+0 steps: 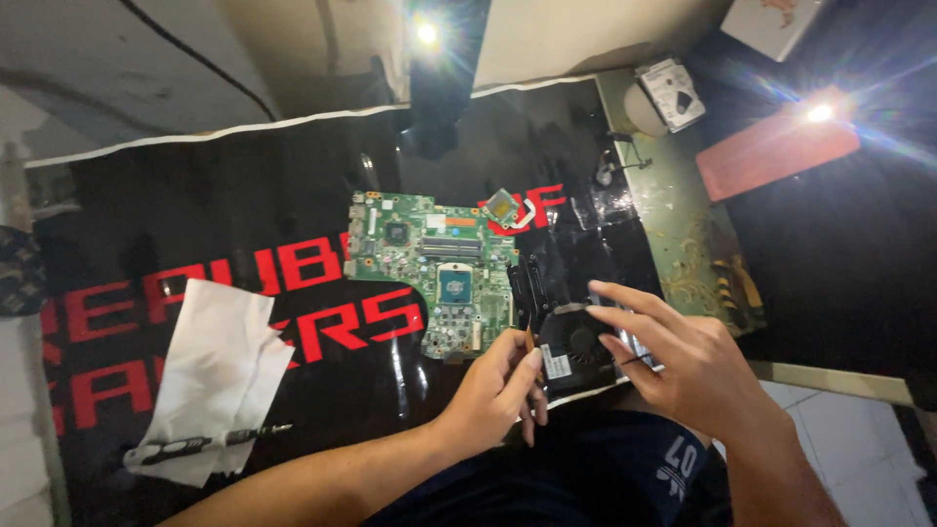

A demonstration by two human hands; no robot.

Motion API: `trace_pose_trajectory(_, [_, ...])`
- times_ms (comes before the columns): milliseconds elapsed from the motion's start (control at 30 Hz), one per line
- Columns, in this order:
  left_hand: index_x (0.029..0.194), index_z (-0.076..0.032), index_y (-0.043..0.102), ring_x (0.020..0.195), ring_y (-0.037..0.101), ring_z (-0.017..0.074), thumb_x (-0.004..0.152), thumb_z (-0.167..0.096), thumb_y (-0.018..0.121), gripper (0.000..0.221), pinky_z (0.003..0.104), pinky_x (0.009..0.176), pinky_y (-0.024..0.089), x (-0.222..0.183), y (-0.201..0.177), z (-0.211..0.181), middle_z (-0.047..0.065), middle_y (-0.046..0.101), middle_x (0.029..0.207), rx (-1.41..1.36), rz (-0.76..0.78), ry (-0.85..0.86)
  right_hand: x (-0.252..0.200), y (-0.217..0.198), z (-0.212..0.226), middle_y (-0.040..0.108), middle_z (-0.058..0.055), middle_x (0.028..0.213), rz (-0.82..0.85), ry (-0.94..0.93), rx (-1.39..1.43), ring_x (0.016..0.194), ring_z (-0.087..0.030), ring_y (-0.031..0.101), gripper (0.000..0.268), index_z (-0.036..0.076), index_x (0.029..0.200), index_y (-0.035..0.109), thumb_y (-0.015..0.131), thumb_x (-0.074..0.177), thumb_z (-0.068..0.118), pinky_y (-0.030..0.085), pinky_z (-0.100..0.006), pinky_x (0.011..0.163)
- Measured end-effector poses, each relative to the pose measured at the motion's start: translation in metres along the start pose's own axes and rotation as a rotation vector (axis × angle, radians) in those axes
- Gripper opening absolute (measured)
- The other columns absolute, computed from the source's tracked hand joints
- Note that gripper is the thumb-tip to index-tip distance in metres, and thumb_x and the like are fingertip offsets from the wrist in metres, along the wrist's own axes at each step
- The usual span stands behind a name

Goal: Installing a cooling fan assembly onto a laptop motherboard, including applying thermal paste and positioning the heatsink.

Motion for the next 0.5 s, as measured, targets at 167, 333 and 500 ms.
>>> trace_pose_trajectory(167, [0.119,0.002,0.052,0.049,0.055,0.0153,0.108,-0.015,0.044,0.021,0.027,0.041,0.046,-0.003,0.0,-0.01,0.009,0.06,0.067,0.045,-0.011,0.047,0.014,0.005,0.027,0.064,-0.005,0.142,0.175,-0.294,-0.177,0.051,-0.014,0.06,0.053,0.01,0.117,0.07,0.076,0.065,0.019,0.05,-0.032,0.052])
trace_pose_trajectory(333, [0.117,-0.001,0.053,0.045,0.049,0.0117,0.11,-0.018,0.04,0.023,0.025,0.038,0.041,-0.009,-0.002,-0.015,0.005,0.055,0.065,0.026,-0.034,0.016,0.017,0.02,0.043,0.054,-0.008,0.154,0.435,-0.407,-0.118,0.05,-0.02,0.065,0.065,0.005,0.128,0.064,0.072,0.064,0.017,0.054,-0.036,0.052])
trace_pose_trajectory(500, [0.114,-0.005,0.055,0.038,0.043,0.0119,0.112,-0.021,0.04,0.022,0.025,0.035,0.037,-0.014,-0.002,-0.011,0.004,0.051,0.065,0.049,-0.034,-0.047,0.002,0.049,0.036,0.036,-0.02,0.163,0.611,-0.468,-0.346,0.044,-0.015,0.071,0.078,0.01,0.147,0.044,0.067,0.073,0.017,0.06,-0.035,0.042])
Point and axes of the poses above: each hand's wrist, its own x-axis towards the middle knuckle, its own y-axis out of the palm, z = x × y, the point moved 10 cm from there along x, towards the middle knuckle
